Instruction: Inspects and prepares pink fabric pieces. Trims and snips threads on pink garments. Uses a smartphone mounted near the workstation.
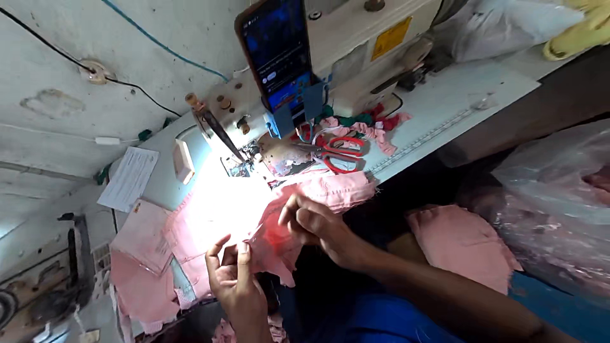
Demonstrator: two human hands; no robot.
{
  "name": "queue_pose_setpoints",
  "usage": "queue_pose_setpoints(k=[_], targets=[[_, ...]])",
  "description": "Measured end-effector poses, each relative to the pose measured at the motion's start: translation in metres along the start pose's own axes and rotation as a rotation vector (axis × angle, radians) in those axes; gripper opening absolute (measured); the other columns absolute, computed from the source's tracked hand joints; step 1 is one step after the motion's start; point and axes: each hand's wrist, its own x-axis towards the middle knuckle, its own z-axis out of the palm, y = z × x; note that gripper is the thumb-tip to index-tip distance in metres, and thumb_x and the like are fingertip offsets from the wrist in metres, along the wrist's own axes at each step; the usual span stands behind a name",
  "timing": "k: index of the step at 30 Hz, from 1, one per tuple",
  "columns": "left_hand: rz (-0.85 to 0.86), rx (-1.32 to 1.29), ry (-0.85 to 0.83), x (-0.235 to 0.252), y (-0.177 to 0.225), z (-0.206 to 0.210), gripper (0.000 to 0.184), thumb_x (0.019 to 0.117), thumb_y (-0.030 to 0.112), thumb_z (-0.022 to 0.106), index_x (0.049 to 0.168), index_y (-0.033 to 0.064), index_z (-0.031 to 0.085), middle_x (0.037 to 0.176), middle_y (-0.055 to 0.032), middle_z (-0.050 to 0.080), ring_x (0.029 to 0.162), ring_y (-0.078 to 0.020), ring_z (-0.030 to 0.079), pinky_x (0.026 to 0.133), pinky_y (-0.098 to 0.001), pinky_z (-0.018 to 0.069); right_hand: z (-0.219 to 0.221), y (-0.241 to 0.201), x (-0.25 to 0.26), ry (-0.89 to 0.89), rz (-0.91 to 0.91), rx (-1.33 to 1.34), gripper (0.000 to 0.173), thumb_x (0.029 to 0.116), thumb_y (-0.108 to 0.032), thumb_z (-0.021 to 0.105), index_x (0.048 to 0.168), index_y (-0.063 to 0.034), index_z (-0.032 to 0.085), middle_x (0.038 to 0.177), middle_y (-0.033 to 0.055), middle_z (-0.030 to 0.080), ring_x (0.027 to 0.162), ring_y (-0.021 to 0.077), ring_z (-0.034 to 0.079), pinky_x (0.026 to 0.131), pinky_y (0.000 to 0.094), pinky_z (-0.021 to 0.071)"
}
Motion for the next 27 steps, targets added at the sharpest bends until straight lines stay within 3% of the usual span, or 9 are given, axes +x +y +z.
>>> queue_pose_setpoints(k=[1, 3, 5, 8, 14, 20, 27], targets=[[-0.003, -0.003, 0.007, 0.001, 0.000, -0.002, 0.029, 0.0964, -0.002, 0.054, 0.124, 0.0017, 0.047, 0.087, 0.0004, 0.069, 0.075, -0.0061, 0.070, 0.070, -0.0222, 0.0606, -0.013, -0.006, 0.006, 0.055, -0.133, -0.253, 0.033, 0.1072, -0.037, 0.049, 0.111, -0.0077, 0.064, 0.076, -0.0092, 0.054, 0.064, -0.0044, 0.048, 0.058, 0.0145, 0.0425], [-0.005, -0.003, 0.024, 0.000, 0.000, -0.005, 0.028, 0.0964, -0.003, 0.052, 0.124, 0.0025, 0.048, 0.088, 0.0009, 0.069, 0.075, -0.0055, 0.069, 0.069, -0.0211, 0.0600, -0.042, -0.021, 0.023, 0.188, -0.350, -0.786, 0.030, 0.1010, -0.025, 0.058, 0.123, -0.0073, 0.066, 0.077, -0.0025, 0.062, 0.059, 0.0040, 0.054, 0.052, 0.0235, 0.0478], [-0.005, -0.008, 0.029, -0.001, -0.001, -0.007, 0.028, 0.0964, -0.003, 0.051, 0.124, 0.0032, 0.048, 0.089, 0.0003, 0.068, 0.075, -0.0058, 0.069, 0.069, -0.0210, 0.0599, -0.065, -0.038, 0.038, 0.243, -0.448, -1.228, 0.042, 0.0987, -0.018, 0.059, 0.140, -0.0095, 0.061, 0.089, 0.0049, 0.071, 0.061, 0.0169, 0.062, 0.050, 0.0368, 0.0506], [0.007, -0.018, 0.024, -0.003, -0.001, -0.009, 0.028, 0.0960, -0.004, 0.051, 0.123, 0.0033, 0.048, 0.088, 0.0003, 0.068, 0.075, -0.0053, 0.068, 0.070, -0.0206, 0.0596, -0.090, -0.043, 0.060, 0.264, -0.512, -1.542, 0.055, 0.0956, -0.009, 0.056, 0.150, -0.0147, 0.056, 0.084, 0.0119, 0.068, 0.057, 0.0294, 0.061, 0.045, 0.0433, 0.0442], [-0.003, -0.028, 0.024, -0.005, -0.002, -0.008, 0.029, 0.0956, -0.005, 0.052, 0.124, 0.0032, 0.048, 0.088, -0.0004, 0.069, 0.075, -0.0058, 0.069, 0.069, -0.0208, 0.0600, -0.108, -0.060, 0.088, 0.183, -0.575, -1.674, 0.054, 0.0976, -0.005, 0.053, 0.149, -0.0198, 0.057, 0.083, 0.0151, 0.064, 0.058, 0.0326, 0.060, 0.047, 0.0436, 0.0437], [0.003, -0.029, 0.043, -0.006, -0.002, -0.006, 0.029, 0.0955, -0.005, 0.052, 0.123, 0.0026, 0.048, 0.089, -0.0003, 0.069, 0.075, -0.0058, 0.069, 0.070, -0.0211, 0.0602, -0.105, -0.092, 0.096, 0.306, -0.612, -1.635, 0.050, 0.1020, -0.009, 0.050, 0.151, -0.0194, 0.056, 0.085, 0.0146, 0.064, 0.058, 0.0306, 0.059, 0.048, 0.0429, 0.0420], [0.020, -0.010, 0.044, -0.006, -0.003, -0.007, 0.030, 0.0962, -0.004, 0.052, 0.125, 0.0043, 0.047, 0.089, 0.0016, 0.069, 0.074, -0.0047, 0.069, 0.069, -0.0204, 0.0598, -0.116, -0.057, 0.082, 0.175, -0.643, -1.649, 0.051, 0.0976, -0.006, 0.051, 0.146, -0.0199, 0.061, 0.079, 0.0122, 0.064, 0.056, 0.0294, 0.058, 0.046, 0.0410, 0.0412]])
